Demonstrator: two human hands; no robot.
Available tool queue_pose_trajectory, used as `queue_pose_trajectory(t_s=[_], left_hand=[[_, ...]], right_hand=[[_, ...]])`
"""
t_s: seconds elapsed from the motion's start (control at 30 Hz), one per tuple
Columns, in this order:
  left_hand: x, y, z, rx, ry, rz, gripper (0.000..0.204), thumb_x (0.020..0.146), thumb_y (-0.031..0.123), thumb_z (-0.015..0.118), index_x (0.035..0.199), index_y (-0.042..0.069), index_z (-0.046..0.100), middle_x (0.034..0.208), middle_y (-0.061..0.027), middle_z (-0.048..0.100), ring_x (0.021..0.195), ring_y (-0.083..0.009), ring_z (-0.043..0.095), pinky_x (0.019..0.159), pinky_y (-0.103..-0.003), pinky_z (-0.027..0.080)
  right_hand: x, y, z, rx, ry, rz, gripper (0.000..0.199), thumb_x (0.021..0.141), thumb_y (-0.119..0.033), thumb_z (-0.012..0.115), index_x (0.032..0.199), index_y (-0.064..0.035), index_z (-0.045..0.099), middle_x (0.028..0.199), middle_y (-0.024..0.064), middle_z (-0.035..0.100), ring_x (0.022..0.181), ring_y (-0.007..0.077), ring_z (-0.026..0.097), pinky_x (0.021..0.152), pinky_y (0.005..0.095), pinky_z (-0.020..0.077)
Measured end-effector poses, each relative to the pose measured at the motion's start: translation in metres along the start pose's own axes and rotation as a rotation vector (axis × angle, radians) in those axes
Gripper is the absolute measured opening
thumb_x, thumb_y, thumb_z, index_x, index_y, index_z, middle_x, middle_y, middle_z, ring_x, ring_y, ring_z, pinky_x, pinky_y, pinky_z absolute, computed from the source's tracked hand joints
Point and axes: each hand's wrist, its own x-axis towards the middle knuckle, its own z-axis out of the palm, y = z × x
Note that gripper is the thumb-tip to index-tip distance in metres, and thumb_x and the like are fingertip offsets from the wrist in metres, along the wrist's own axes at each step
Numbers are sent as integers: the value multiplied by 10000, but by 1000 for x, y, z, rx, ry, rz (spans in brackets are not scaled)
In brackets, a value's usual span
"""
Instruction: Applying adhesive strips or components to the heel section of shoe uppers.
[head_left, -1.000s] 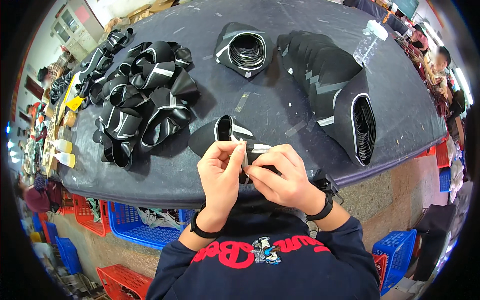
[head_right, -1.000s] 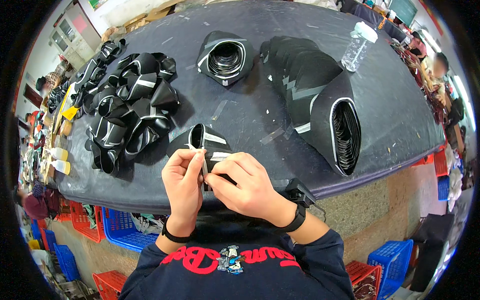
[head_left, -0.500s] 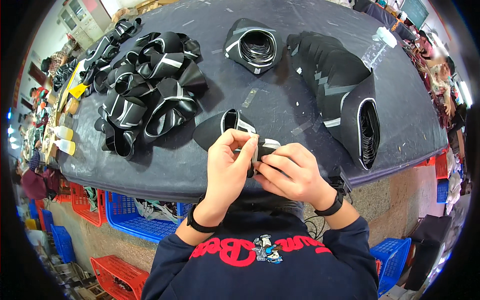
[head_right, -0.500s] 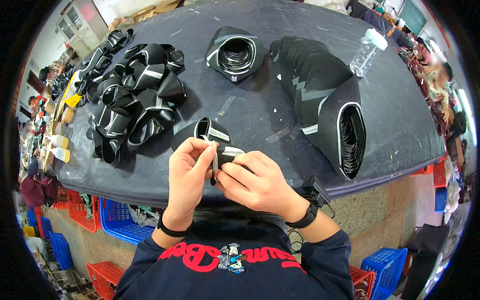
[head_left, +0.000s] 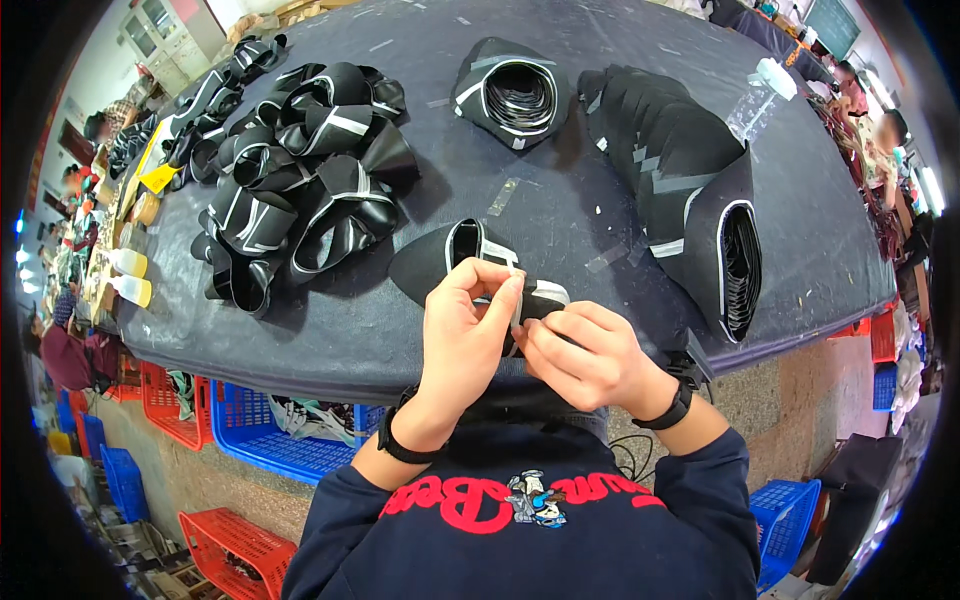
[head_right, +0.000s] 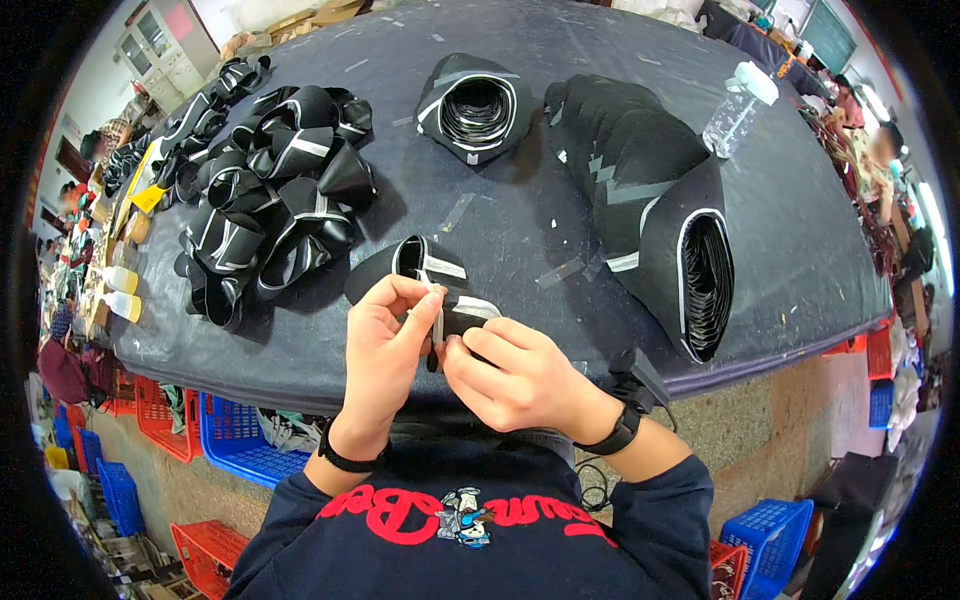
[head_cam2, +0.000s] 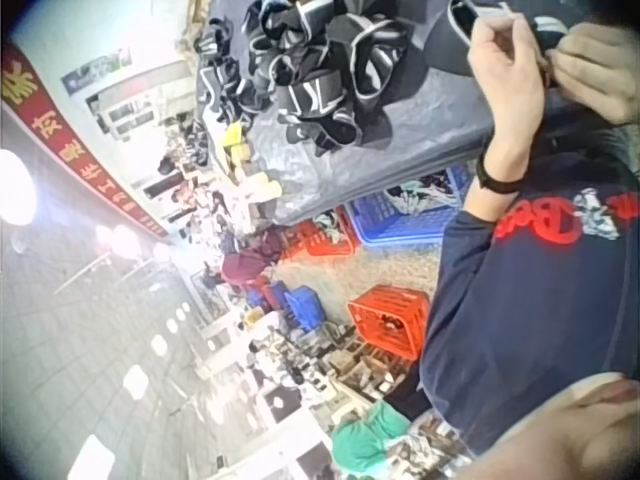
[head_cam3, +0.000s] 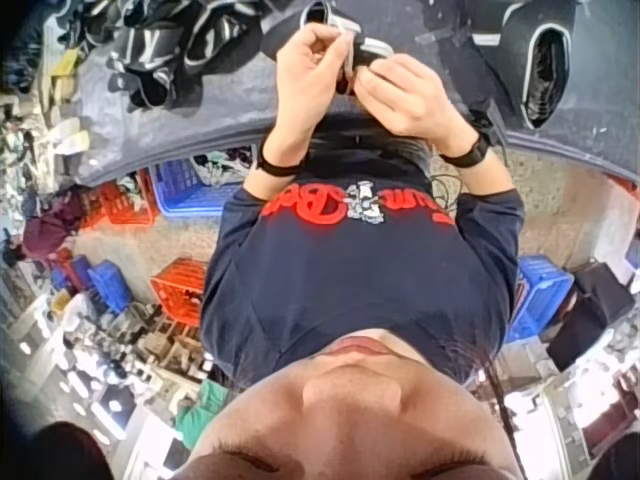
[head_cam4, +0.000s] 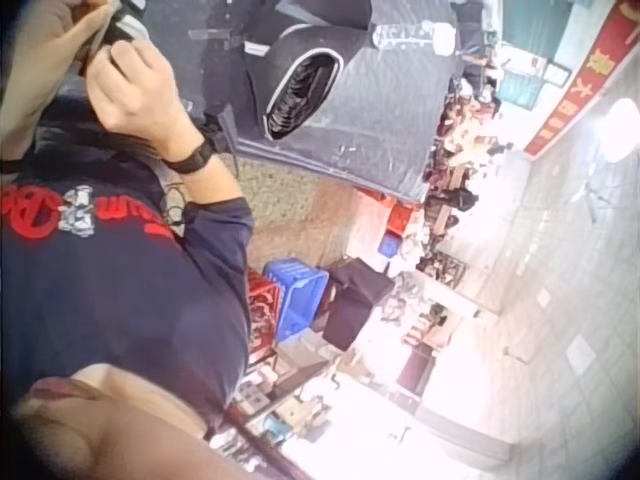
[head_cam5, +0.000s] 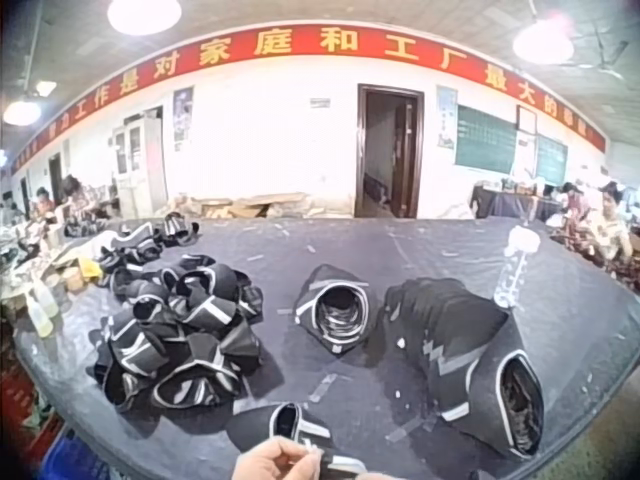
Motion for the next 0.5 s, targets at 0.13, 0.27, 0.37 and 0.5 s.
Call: queue_pose_trajectory(t_s=[0.13, 0.27, 0.37, 0.5], left_hand=[[0, -1, 0, 38, 5, -6, 65, 886, 52, 592, 879, -12, 585, 806, -13, 603, 703, -22, 526, 561, -180, 438], [4, 4, -3, -30, 23, 48, 76, 893, 65, 587, 873, -8, 577, 799, -16, 604, 692, -21, 515, 554, -180, 434], [5, 6, -3, -16, 18, 40, 65, 899, 68, 581, 888, 4, 576, 789, 0, 595, 634, -1, 477, 511, -160, 371], [6, 8, -3, -46, -11, -10, 65, 904, 78, 577, 909, 13, 578, 789, 11, 592, 591, 16, 454, 468, -143, 320]], right_hand=[[-2, 5, -5, 19, -63, -58, 171, 540, -57, 647, 694, 14, 627, 778, 45, 561, 753, 182, 572, 661, 302, 507], [-8, 5, -2, 65, -125, -116, 157, 562, -77, 659, 695, -1, 624, 777, 47, 577, 819, 214, 595, 731, 318, 512], [-8, 3, -3, 283, -49, 106, 155, 624, -57, 691, 762, -21, 630, 821, 54, 604, 820, 224, 605, 705, 332, 512], [-2, -1, -5, 373, 83, 287, 198, 606, 15, 706, 784, -38, 637, 813, 55, 612, 764, 226, 597, 666, 324, 498]])
